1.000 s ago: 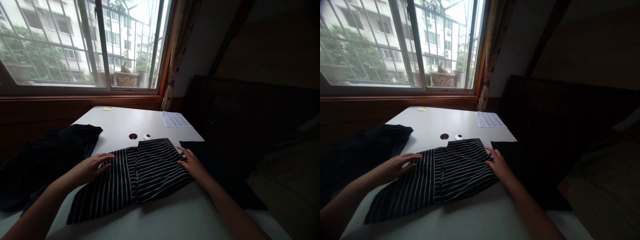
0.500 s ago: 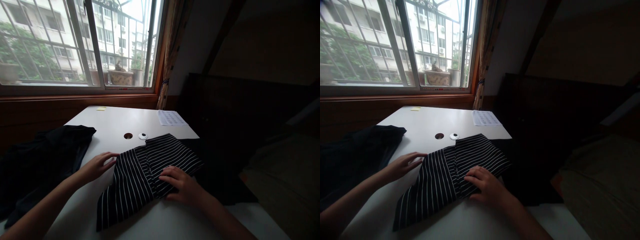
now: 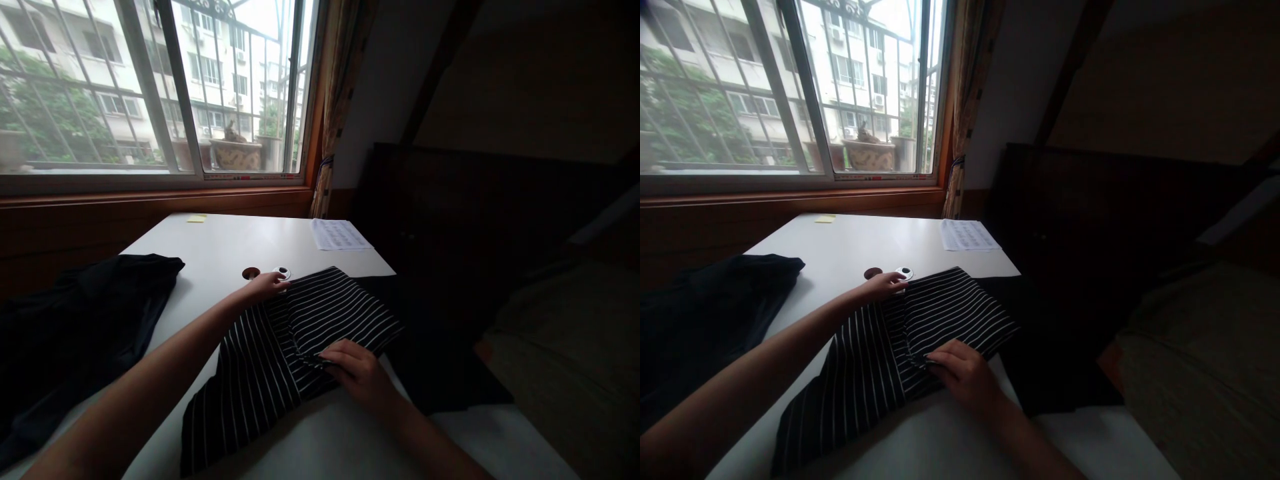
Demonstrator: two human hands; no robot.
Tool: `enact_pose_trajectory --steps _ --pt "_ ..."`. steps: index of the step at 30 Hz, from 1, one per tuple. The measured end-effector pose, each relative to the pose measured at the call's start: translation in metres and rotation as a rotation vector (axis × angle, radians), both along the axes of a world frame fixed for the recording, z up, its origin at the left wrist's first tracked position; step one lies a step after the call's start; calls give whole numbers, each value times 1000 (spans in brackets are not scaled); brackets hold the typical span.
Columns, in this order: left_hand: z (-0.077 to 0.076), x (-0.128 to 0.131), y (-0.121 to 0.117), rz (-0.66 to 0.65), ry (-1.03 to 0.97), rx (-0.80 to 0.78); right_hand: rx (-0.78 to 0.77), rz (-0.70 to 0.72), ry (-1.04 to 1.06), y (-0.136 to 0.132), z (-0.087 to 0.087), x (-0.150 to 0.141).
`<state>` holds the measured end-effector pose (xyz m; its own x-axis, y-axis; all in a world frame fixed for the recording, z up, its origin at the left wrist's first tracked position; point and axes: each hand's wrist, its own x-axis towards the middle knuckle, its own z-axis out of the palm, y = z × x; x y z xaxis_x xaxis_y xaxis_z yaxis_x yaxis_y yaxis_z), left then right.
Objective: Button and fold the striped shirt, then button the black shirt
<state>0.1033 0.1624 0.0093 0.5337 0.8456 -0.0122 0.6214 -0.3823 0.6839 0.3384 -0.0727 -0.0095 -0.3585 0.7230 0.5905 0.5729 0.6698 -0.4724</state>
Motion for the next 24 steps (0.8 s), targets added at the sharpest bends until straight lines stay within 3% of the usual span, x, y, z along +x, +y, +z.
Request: enact_pose_trajectory --steps 3,8,14,19,24 --pt "-2 18 12 -22 9 -15 7 -112 92 -1 3 1" --pt "2 28 19 -10 31 -60 -6 -298 184 1 14 7" --pt "5 33 18 45 31 -146 17 -495 241 18 42 12" --pt "15 30 10 112 -14 -182 84 -545 275 32 66 17" --pt "22 29 -8 114 -74 -425 82 -558 279 34 76 17"
